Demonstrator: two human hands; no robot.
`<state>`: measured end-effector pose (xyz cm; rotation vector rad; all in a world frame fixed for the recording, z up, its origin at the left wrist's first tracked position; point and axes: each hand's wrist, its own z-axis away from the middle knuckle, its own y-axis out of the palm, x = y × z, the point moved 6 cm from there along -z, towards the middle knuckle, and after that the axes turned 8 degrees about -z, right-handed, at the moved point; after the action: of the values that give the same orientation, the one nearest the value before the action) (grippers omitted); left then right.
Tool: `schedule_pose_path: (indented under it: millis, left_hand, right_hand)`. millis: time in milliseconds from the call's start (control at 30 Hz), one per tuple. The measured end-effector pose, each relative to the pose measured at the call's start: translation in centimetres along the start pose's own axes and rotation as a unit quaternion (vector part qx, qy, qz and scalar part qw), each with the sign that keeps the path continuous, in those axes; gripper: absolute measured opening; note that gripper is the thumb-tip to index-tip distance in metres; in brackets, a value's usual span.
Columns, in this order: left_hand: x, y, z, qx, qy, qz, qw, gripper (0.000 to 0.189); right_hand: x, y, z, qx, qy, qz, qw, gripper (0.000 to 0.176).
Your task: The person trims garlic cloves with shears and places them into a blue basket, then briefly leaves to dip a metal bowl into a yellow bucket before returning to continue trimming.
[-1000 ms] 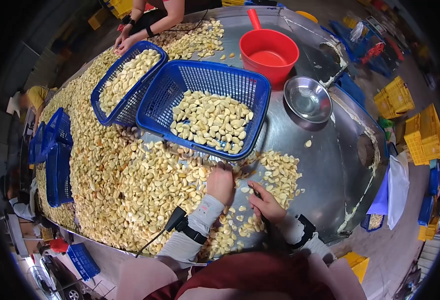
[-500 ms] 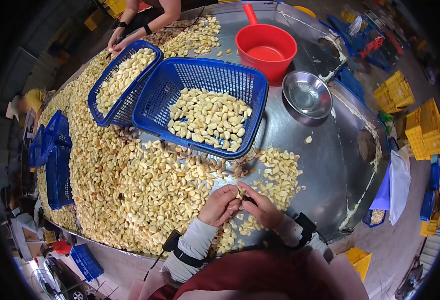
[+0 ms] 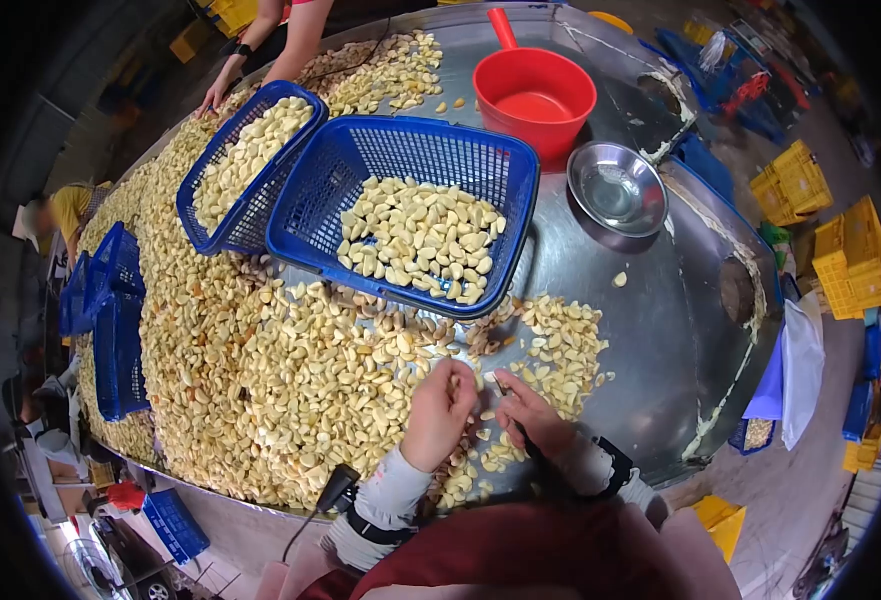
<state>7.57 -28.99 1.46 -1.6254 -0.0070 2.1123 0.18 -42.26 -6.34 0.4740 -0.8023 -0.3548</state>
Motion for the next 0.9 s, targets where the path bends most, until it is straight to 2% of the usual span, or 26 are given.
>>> schedule_pose_path:
  millis: [33, 67, 100, 133, 167, 200, 233, 267, 333, 367, 400, 433, 467, 533, 567, 600, 633, 700, 733, 800, 833, 900]
  left_hand:
    - [-3.6, -1.3, -0.7, -0.044, 0.069, -0.098, 0.992, 0.003]
    - [-7.3, -2.8, -1.2, -0.149, 0.195, -0.177, 0.953, 0.005]
    - [-10.8, -4.2, -1.8, -0.182, 0.235, -0.196, 0.934, 0.013]
    - [-12.5, -5.0, -3.5, -0.205, 0.355, -0.281, 0.868, 0.026]
    - [-13.1, -5.8, -4.7, -0.194, 0.34, -0.329, 0.859, 0.038]
    - [-13.6, -7.4, -4.4, -0.245, 0.361, -0.338, 0.834, 0.042]
    - [-12.6, -9.2, -3.8, -0.273, 0.315, -0.292, 0.861, 0.043]
    - [-11.0, -10.9, -2.7, -0.296, 0.269, -0.245, 0.883, 0.044]
    - [-2.5, -13.9, -1.3, -0.336, 0.157, -0.405, 0.836, 0.05]
    - [2.6, -14.4, 0.0, -0.318, 0.06, -0.499, 0.804, 0.054]
    - [7.2, -14.5, 2.0, -0.292, -0.039, -0.584, 0.756, 0.059]
    - [10.4, -13.5, 4.5, -0.274, -0.07, -0.613, 0.738, 0.062]
    - [12.2, -12.2, 6.2, -0.254, -0.1, -0.64, 0.718, 0.066]
    - [12.1, -8.1, 7.1, -0.243, -0.087, -0.645, 0.719, 0.064]
    - [11.5, -7.2, 6.4, -0.225, -0.085, -0.57, 0.786, 0.06]
    - [11.9, -6.1, 5.4, -0.257, -0.057, -0.529, 0.807, 0.058]
    - [11.5, -4.7, 4.7, -0.29, -0.029, -0.505, 0.812, 0.057]
    - [8.5, -2.2, 3.5, -0.233, -0.01, -0.499, 0.835, 0.057]
    - [8.2, -0.4, 3.9, -0.197, 0.024, -0.507, 0.839, 0.059]
    - [5.3, 2.7, 6.7, -0.037, 0.08, -0.54, 0.837, 0.065]
    - [5.1, 2.6, 7.4, -0.042, 0.081, -0.538, 0.838, 0.065]
    - [4.1, 2.0, 8.7, -0.045, 0.19, -0.393, 0.899, 0.048]
  right_hand:
    - [-0.2, 0.0, 0.2, -0.004, -0.001, 0.0, 1.0, 0.053]
    - [0.4, 0.3, 0.3, -0.014, -0.079, 0.097, 0.992, 0.052]
    - [1.0, 0.7, 0.6, -0.021, -0.154, 0.195, 0.968, 0.051]
    - [0.3, 0.5, 0.4, -0.018, -0.152, 0.197, 0.968, 0.051]
    - [0.7, 0.8, 0.5, -0.011, -0.275, 0.356, 0.893, 0.05]
    - [1.2, 2.1, 1.3, 0.002, -0.387, 0.496, 0.777, 0.049]
    - [0.8, 1.6, 1.7, -0.004, -0.319, 0.526, 0.788, 0.048]
    - [1.3, 2.3, 2.9, 0.004, -0.32, 0.523, 0.79, 0.048]
    - [0.8, 1.9, 3.7, -0.05, -0.164, 0.66, 0.732, 0.056]
    - [0.1, 2.0, 3.9, -0.045, -0.166, 0.658, 0.733, 0.056]
    - [-0.9, 2.8, 4.4, -0.003, -0.209, 0.665, 0.717, 0.055]
    - [-1.8, 3.6, 4.7, 0.038, -0.252, 0.668, 0.699, 0.055]
    - [-2.8, 3.7, 3.9, 0.039, -0.25, 0.665, 0.703, 0.055]
    - [-6.2, 3.4, 1.8, 0.067, -0.142, 0.772, 0.616, 0.07]
    - [-4.8, 3.8, 1.2, 0.035, -0.151, 0.763, 0.628, 0.073]
    - [-2.8, 4.0, 0.5, 0.011, -0.146, 0.765, 0.627, 0.073]
    - [-0.9, 4.1, -0.3, -0.011, -0.142, 0.767, 0.625, 0.073]
    - [2.1, 2.4, -1.8, -0.094, -0.188, 0.78, 0.59, 0.074]
    - [3.3, 1.6, -1.8, -0.094, -0.189, 0.784, 0.584, 0.074]
    - [5.9, -0.1, -1.1, -0.116, -0.175, 0.786, 0.581, 0.073]
    - [6.3, -1.3, -0.6, -0.115, -0.177, 0.789, 0.577, 0.073]
    - [6.7, -2.3, 1.1, -0.109, -0.287, 0.687, 0.659, 0.065]
